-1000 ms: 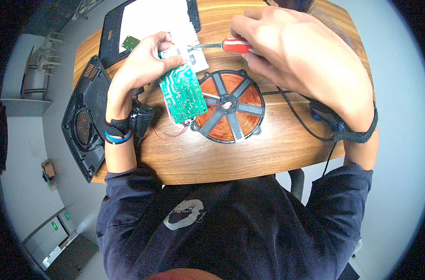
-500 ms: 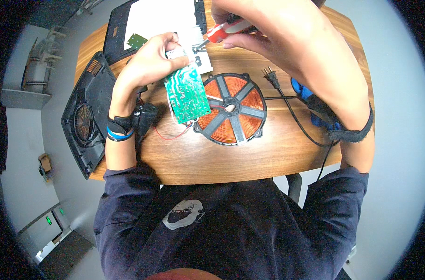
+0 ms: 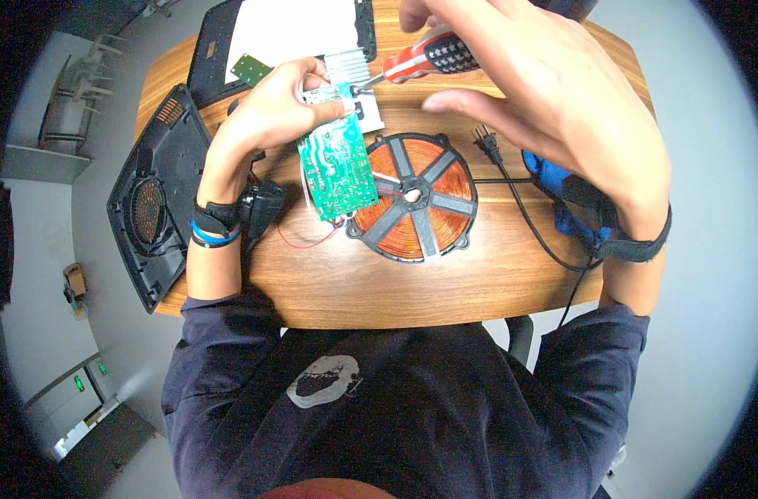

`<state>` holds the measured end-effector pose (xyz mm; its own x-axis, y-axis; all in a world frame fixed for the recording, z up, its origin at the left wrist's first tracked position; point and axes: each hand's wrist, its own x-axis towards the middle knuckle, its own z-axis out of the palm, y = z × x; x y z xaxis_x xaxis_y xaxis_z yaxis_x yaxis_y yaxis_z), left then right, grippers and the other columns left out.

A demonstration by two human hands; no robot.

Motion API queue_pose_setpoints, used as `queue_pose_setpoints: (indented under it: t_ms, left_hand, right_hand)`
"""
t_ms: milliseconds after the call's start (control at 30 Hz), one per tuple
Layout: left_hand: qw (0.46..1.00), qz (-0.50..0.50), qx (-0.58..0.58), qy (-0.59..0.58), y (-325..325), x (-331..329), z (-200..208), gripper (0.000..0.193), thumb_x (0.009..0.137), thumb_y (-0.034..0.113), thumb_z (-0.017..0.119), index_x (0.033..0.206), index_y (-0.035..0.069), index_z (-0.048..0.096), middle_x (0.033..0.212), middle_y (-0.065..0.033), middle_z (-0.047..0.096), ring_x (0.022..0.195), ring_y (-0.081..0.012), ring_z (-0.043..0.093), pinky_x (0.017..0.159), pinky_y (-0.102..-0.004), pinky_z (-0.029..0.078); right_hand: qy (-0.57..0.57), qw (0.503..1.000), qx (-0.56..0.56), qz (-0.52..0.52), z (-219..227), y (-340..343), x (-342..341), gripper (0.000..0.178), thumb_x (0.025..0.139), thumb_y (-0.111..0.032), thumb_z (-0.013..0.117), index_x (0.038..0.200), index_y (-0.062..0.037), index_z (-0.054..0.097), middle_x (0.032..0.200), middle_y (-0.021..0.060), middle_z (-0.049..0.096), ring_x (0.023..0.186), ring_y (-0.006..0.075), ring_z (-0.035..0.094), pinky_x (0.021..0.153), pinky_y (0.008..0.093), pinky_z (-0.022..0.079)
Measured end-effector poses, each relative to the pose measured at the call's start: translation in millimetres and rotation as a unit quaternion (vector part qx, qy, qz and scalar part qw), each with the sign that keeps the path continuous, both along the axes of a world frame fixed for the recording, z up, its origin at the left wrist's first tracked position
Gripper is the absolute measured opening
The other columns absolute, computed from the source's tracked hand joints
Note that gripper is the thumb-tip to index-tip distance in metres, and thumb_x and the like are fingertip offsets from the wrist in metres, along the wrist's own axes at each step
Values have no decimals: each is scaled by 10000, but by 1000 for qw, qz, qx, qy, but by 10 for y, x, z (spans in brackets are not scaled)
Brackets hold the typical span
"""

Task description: The person secures a heatsink onto a green circuit board using a screwdriver. They repeatedly pick up screws from a plastic container, align the heatsink, and tighten the screws to attach it to the board.

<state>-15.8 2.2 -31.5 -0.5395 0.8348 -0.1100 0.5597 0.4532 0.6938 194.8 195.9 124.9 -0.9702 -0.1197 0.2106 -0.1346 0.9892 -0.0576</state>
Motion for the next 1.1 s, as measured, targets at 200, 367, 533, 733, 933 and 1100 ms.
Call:
queue_pose_setpoints:
  t_ms: [200,367,533,733,933,1100]
  left_hand:
    - [1000,3,-10,12,-4,6,7,462,855,203,865,1181,-44,650,1001,-107,743,928,-170,716,838,-322,585]
    - [999,-2,-17,29,-6,14,52,488,843,217,877,1194,-43,661,1010,-112,745,939,-175,712,852,-324,579]
    - [1000,5,-13,23,-10,39,106,500,836,237,885,1188,-42,665,1016,-118,741,935,-173,699,858,-320,570]
    - [1000,20,7,5,-33,100,107,491,833,231,885,1175,-41,661,990,-109,727,941,-181,688,859,-324,566]
    - [1000,-6,10,-14,-7,42,102,444,837,194,882,1137,-41,655,941,-84,723,885,-158,685,800,-309,571]
    - [998,0,19,-52,-15,97,186,400,841,161,880,1104,-27,644,914,-72,729,837,-131,678,764,-299,570]
  right_hand:
    - [38,997,50,-34,-38,-40,-4,446,961,-415,745,1103,-18,600,1001,118,644,727,285,701,637,350,560]
    - [-50,990,70,-109,-44,-27,-10,415,944,-365,777,1099,-20,605,1015,101,610,784,276,685,672,352,561]
    - [-52,998,11,29,-34,90,-33,360,954,-350,760,1078,-44,620,992,97,616,803,270,678,681,354,554]
    - [48,998,-49,10,-348,124,-19,324,872,-38,783,1142,-54,604,1064,126,652,969,308,672,841,413,567]
    - [50,999,8,-8,-34,-98,23,294,945,-338,737,993,-70,627,999,90,617,771,243,691,637,347,549]
    - [145,987,13,72,-146,-25,-6,340,904,-389,762,975,-78,645,950,68,612,752,220,686,631,324,544]
